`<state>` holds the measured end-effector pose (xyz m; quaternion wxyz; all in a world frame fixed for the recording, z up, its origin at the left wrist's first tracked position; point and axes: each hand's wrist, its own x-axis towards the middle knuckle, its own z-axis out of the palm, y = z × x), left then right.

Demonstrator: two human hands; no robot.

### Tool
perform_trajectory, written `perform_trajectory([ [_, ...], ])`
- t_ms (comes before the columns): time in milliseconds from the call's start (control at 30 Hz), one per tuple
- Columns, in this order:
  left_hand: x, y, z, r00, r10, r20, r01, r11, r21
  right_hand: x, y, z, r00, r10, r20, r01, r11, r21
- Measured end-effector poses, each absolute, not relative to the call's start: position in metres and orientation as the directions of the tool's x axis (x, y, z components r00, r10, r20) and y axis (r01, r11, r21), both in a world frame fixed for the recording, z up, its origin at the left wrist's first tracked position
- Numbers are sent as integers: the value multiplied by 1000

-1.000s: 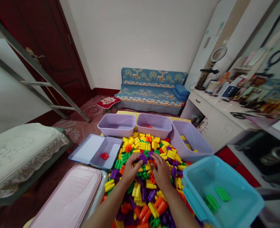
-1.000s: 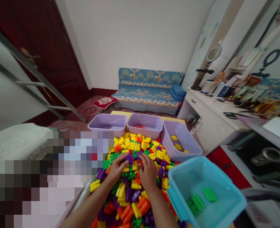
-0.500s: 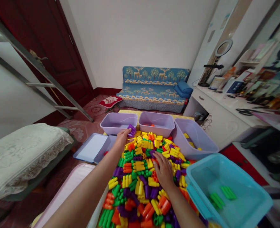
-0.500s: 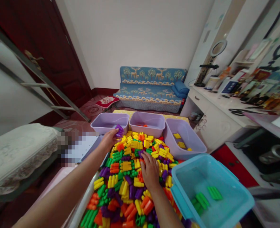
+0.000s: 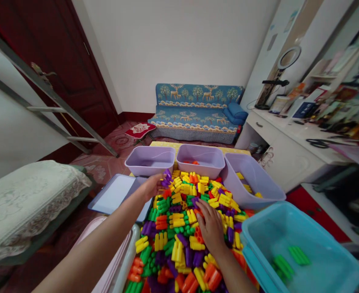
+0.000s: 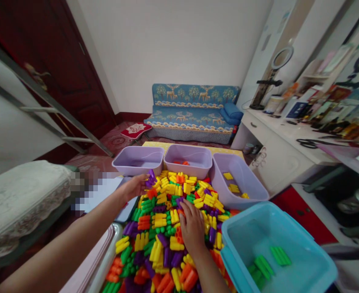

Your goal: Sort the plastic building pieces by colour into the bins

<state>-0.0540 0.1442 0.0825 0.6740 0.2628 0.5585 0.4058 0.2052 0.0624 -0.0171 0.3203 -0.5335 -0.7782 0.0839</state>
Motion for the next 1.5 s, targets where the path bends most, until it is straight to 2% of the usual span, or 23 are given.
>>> perform_trajectory([
  [167, -56, 110, 84, 173, 842, -512, -50, 526, 849, 208, 60, -17, -230, 898, 375, 792, 397, -463],
  [233, -63, 106, 86, 169, 865, -473, -25, 483, 875, 209, 61, -17, -226, 902, 369, 790, 391, -472],
  [333, -75, 112, 89, 36, 923, -384, -92, 386, 918, 201, 69, -7, -201, 892, 404, 761, 402, -509],
  [433, -88, 125, 93, -132, 926, -352, -239, 315, 918, 174, 89, 21, -200, 867, 456, 709, 449, -544],
  [533, -102, 141, 102, -233, 908, -347, -362, 250, 898, 132, 122, 54, -297, 853, 430, 621, 514, -591],
  [633, -116, 157, 113, -301, 906, -298, -369, 178, 912, 95, 158, 71, -447, 817, 363, 577, 574, -581],
  [700, -124, 166, 120, -328, 912, -248, -307, 146, 940, 80, 176, 69, -517, 802, 298, 590, 586, -556],
  [800, -135, 181, 122, -311, 927, -208, -178, 158, 971, 72, 185, 55, -530, 814, 238, 617, 562, -551],
  [933, -145, 207, 110, -279, 948, -153, 145, 199, 969, 70, 176, 43, -487, 835, 258, 601, 534, -594],
  [1000, -149, 219, 101, -254, 963, -96, 402, 195, 895, 70, 172, 43, -477, 840, 257, 601, 526, -602],
  [1067, -149, 227, 94, -195, 980, -41, 665, 163, 729, 69, 172, 46, -477, 845, 243, 608, 517, -603],
  [1133, -143, 226, 92, -93, 995, 19, 837, 68, 544, 69, 174, 47, -483, 846, 228, 611, 512, -604],
  [1200, -129, 216, 94, 17, 997, 81, 895, -51, 444, 70, 175, 48, -490, 844, 217, 609, 510, -608],
  [1267, -107, 198, 98, 97, 988, 117, 883, -140, 448, 72, 174, 49, -495, 841, 218, 595, 511, -621],
  [1367, -66, 161, 99, 209, 966, 153, 800, -259, 541, 80, 165, 52, -495, 827, 266, 518, 527, -673],
  [1433, -40, 134, 92, 140, 968, 207, 750, -240, 617, 90, 154, 54, -481, 823, 302, 473, 533, -701],
  [1500, -20, 110, 80, 94, 976, 195, 708, -203, 677, 105, 140, 52, -441, 845, 301, 491, 508, -708],
])
